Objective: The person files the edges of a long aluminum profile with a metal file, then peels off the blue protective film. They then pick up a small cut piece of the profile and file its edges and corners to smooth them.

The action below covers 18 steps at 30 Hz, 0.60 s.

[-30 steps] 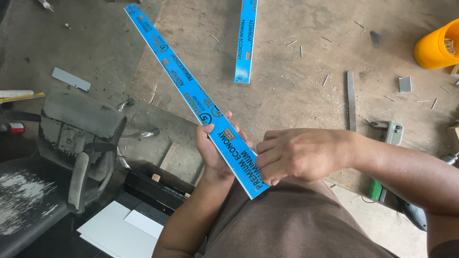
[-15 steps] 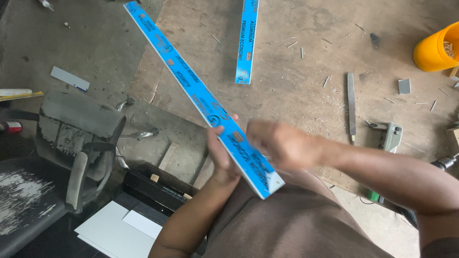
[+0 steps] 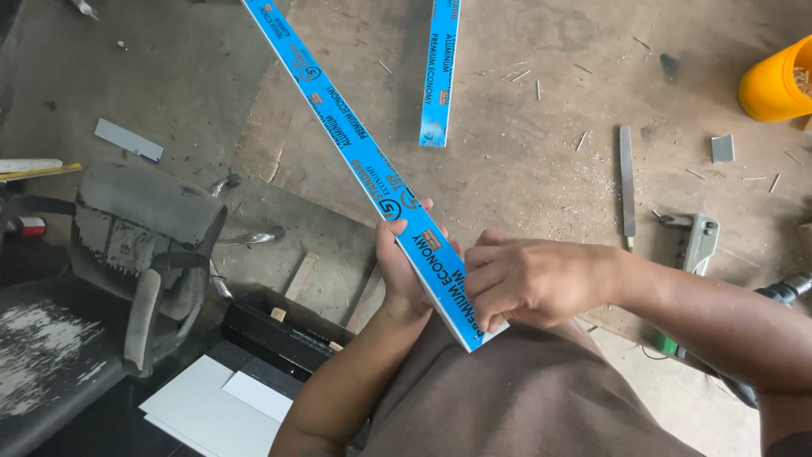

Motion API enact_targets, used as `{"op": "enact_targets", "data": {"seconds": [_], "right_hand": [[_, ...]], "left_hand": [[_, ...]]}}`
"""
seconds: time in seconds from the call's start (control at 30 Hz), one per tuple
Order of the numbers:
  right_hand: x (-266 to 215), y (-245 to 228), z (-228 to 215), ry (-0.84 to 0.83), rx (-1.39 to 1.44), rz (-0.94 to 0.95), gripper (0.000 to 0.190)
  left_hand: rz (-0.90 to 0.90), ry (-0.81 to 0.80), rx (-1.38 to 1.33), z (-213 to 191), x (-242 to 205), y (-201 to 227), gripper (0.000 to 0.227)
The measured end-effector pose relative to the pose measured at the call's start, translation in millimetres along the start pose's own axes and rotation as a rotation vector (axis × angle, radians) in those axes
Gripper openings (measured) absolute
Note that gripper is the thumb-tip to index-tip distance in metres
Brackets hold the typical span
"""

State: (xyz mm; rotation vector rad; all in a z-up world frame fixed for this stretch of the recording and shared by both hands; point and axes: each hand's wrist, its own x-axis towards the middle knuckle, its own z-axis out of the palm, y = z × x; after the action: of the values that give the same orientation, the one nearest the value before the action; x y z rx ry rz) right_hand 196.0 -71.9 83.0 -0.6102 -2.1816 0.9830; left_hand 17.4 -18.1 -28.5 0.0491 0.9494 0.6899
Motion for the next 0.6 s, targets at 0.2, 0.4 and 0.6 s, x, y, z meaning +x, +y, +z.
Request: {"op": "enact_targets", "data": {"seconds": [0.2, 0.4, 0.6], "right_hand": [[-14.7, 12.5, 33.9, 0.059, -0.187, 0.175, 0.021], [-23.2, 56.0, 40.9, 0.266, 0.063, 0.462, 0.028], [-20.6, 41.3, -3.8, 0.057, 0.238, 0.729, 0.038]], "left_hand": [[0.014, 0.006, 0.02, -4.1, 10.6, 2.8, 0.057], [0.066, 0.021, 0.031, -9.5, 27.2, -9.6, 0.058], [0.228, 0.064, 0.174, -17.8, 36.7, -24.7, 0.051]]}}
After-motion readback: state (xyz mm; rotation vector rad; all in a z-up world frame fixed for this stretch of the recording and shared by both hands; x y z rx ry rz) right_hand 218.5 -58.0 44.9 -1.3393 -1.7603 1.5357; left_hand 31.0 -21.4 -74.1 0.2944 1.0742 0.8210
